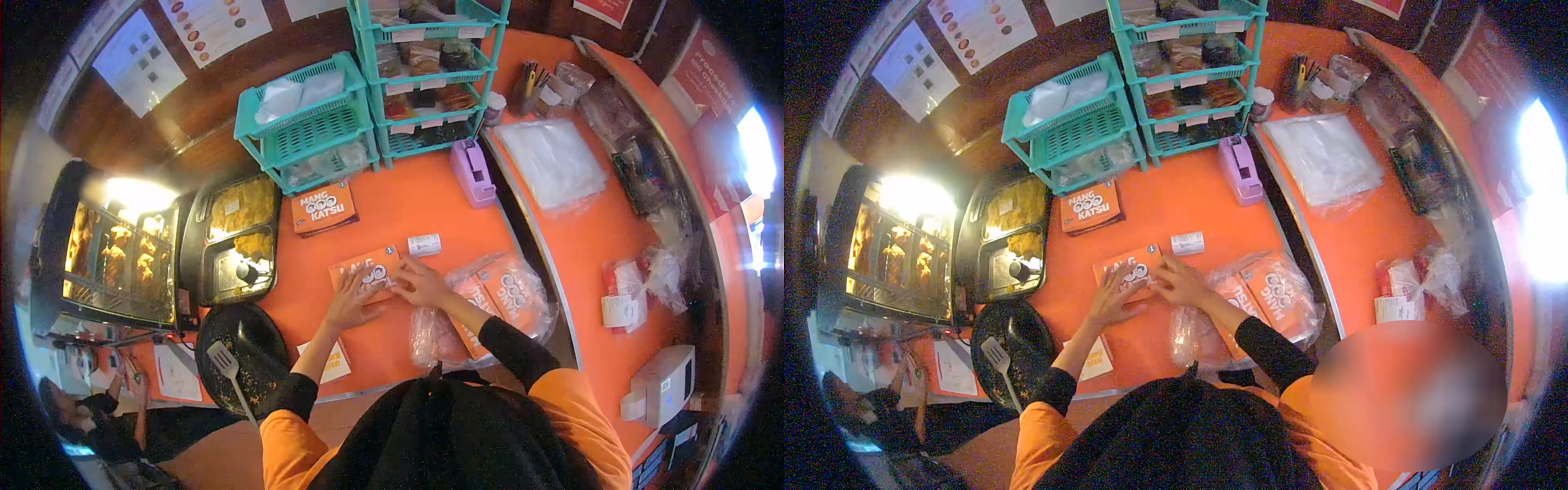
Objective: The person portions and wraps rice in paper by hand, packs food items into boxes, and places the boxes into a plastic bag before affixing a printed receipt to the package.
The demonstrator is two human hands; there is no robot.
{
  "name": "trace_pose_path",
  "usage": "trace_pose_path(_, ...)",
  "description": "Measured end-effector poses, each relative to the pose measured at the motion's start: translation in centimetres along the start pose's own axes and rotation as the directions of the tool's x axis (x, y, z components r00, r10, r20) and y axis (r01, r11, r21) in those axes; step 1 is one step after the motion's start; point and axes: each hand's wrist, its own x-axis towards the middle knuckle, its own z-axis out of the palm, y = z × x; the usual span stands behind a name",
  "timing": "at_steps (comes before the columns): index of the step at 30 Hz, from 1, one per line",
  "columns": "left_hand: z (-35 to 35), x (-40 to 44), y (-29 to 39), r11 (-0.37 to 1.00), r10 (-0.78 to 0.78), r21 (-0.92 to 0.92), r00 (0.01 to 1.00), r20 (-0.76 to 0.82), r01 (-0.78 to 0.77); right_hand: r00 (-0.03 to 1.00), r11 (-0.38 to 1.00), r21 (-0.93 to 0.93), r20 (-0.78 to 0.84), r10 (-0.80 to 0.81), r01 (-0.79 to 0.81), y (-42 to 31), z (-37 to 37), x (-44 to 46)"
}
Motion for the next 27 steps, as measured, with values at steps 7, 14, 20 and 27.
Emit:
trace_pose_path(7, -1.8, 3.1, -0.2, 0.998, -0.018, -0.062, 0.995, 0.095, 0.024, 0.976, 0.979, -0.076, -0.088, -0.197, 0.191, -0.2, -0.4, 0.3)
trace_pose_path(14, 2.2, 1.9, -2.2, 0.962, 0.267, 0.065, 0.964, -0.012, -0.265, 0.88, 0.812, -0.34, 0.21, -0.427, 0.475, 1.6, 1.0, 2.5)
trace_pose_path(20, 3.0, 0.6, -1.7, 0.941, 0.334, 0.095, 0.932, -0.139, -0.324, 0.888, 0.845, -0.314, 0.31, -0.341, 0.434, 0.3, 0.2, 2.2)
trace_pose_path(27, 3.9, 0.3, -1.8, 0.979, 0.205, 0.011, 0.97, -0.134, -0.205, 0.896, 0.891, -0.197, 0.269, -0.352, 0.409, -0.2, -0.1, 3.5)
